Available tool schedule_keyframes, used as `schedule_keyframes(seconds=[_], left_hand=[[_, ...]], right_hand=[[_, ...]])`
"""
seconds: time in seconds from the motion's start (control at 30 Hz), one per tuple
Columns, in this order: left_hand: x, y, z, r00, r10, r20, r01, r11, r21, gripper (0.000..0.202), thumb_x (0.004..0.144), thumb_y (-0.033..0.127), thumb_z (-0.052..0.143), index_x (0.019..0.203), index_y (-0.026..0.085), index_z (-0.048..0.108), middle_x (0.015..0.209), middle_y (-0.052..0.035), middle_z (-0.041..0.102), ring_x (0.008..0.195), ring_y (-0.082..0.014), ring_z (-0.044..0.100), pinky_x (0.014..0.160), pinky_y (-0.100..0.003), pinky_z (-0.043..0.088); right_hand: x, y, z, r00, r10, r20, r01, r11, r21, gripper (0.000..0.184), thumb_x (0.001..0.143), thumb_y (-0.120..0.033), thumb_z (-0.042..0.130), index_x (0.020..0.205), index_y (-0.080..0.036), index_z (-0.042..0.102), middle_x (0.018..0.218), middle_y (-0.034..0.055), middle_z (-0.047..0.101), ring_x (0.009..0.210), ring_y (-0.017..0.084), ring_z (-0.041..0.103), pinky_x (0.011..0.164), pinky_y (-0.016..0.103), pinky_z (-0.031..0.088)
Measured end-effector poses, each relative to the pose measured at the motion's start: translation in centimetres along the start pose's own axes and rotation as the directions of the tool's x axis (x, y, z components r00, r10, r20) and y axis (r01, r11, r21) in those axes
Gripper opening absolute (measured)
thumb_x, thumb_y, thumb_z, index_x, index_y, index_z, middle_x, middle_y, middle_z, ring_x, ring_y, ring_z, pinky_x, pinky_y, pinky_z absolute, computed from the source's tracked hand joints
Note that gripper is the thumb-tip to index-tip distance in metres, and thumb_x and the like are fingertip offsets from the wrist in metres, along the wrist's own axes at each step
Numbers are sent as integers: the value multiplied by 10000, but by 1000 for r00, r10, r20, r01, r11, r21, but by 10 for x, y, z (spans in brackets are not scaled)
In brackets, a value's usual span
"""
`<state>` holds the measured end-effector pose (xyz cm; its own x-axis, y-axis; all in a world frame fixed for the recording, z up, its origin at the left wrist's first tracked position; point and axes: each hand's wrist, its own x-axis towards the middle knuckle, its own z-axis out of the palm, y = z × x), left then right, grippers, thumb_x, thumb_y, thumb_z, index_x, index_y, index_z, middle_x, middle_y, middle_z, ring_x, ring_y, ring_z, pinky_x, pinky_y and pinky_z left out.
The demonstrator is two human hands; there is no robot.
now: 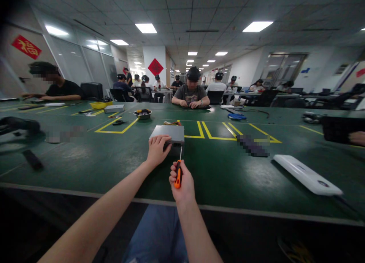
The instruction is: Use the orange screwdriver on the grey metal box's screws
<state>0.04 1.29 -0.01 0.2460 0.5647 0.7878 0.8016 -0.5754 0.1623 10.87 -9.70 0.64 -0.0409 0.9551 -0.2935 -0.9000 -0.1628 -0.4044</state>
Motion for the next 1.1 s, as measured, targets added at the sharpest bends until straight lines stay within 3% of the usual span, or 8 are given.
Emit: schedule_keyframes(seconds=[0.13, 0.33, 0.6, 0.7, 0.83, 1.0, 1.1], left_hand=[[0, 0, 1, 1000, 2, -7, -2, 1000, -1, 238, 842, 276, 524, 1076, 245, 550, 1156, -33, 585, 1069, -207, 485, 938, -374, 311], [0, -1, 1, 1000, 5, -9, -5, 1000, -2, 229, 841, 274, 525, 1067, 246, 552, 1151, -31, 589, 1066, -209, 489, 938, -376, 310], [0, -1, 1, 1000, 7, -7, -7, 1000, -5, 227, 845, 273, 519, 1068, 241, 550, 1158, -40, 586, 1074, -214, 488, 933, -377, 311], [0, -1, 1, 1000, 10, -11, -10, 1000, -6, 227, 843, 267, 521, 1066, 243, 551, 1153, -38, 588, 1072, -213, 489, 931, -376, 314], [0, -1, 1, 1000, 10, -17, -10, 1000, -9, 229, 842, 268, 523, 1069, 245, 551, 1149, -36, 590, 1067, -208, 492, 937, -378, 312], [0, 0, 1, 1000, 2, -9, -2, 1000, -1, 237, 837, 273, 532, 1072, 249, 554, 1148, -38, 590, 1073, -209, 490, 935, -381, 317], [0, -1, 1, 1000, 3, -9, -3, 1000, -7, 232, 844, 276, 523, 1072, 246, 550, 1154, -36, 590, 1079, -208, 486, 945, -380, 308]], right_hand=[[0, -2, 1, 1000, 19, 11, -19, 1000, -7, 318, 939, -278, 337, 780, -111, 557, 555, -15, 485, 347, 12, 371, 285, 80, 302], [5, 0, 0, 999, -15, -30, 15, 1000, -7, 169, 858, -184, 515, 695, -149, 489, 566, -30, 500, 355, 10, 379, 270, 67, 274], [1, 0, 2, 1000, 5, -5, -5, 1000, -16, 342, 954, -264, 305, 816, -89, 565, 566, -3, 494, 361, 20, 388, 286, 87, 312], [4, 1, 2, 999, -22, -36, 22, 1000, -18, 277, 930, -265, 392, 756, -108, 538, 572, -1, 506, 366, 21, 391, 269, 89, 278], [5, 2, 2, 997, -53, -58, 51, 998, -22, 185, 887, -159, 467, 706, -136, 500, 574, -15, 512, 379, 19, 410, 279, 76, 278], [1, 2, 0, 1000, -27, -12, 27, 999, -28, 232, 908, -246, 447, 752, -109, 551, 583, -4, 511, 394, 19, 425, 311, 78, 336], [1, 2, 0, 1000, -26, 1, 26, 999, -29, 263, 924, -257, 400, 796, -102, 569, 571, -9, 498, 375, 19, 396, 292, 80, 311]])
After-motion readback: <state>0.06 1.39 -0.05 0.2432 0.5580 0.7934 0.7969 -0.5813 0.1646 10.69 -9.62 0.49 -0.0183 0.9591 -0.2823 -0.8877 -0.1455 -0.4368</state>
